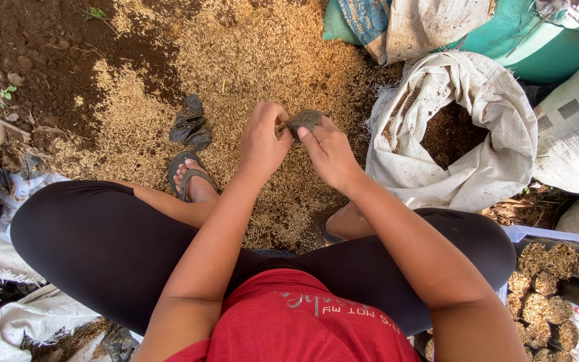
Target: The person scoops a granular, sawdust-like material from a pile on the ground using a small black plastic bag. They fill the bag, fold it into a compact bundle, and place it into a white plastic crate. This process is repeated continuously.
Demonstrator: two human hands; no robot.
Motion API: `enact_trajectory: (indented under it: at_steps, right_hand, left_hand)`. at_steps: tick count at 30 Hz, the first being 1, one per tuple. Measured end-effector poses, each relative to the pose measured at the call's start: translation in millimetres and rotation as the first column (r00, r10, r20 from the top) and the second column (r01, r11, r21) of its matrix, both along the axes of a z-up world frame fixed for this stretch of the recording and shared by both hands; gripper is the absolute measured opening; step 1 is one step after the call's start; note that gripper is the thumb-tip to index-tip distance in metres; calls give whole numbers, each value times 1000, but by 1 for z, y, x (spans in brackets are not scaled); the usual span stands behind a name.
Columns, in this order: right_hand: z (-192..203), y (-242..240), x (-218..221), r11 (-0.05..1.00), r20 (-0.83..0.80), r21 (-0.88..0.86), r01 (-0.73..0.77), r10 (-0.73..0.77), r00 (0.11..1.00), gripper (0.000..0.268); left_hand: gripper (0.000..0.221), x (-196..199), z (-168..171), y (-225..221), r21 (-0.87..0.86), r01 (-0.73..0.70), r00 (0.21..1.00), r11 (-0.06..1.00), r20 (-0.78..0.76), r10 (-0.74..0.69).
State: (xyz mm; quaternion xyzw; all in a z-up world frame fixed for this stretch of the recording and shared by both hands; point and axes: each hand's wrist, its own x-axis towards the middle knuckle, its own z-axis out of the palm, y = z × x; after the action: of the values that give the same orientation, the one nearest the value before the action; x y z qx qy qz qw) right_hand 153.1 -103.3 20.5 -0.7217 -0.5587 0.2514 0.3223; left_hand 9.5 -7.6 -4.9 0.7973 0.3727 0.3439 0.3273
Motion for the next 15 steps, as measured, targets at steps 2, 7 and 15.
enact_trajectory:
  at_steps: [2,7,15]
  right_hand:
    - [-5,-1,0,1000,20,-8,-13,13,1000,44]
    - [5,1,1,995,-133,88,-42,54,990,34]
    - [13,9,-6,995,39,-38,-93,95,995,24]
  left_hand:
    - [22,0,0,-2,-128,-33,999,991,-17,31]
    - [12,0,-9,7,-319,6,997,948,80,20]
    - [10,-5,-29,26,-432,107,985,895,171,-35]
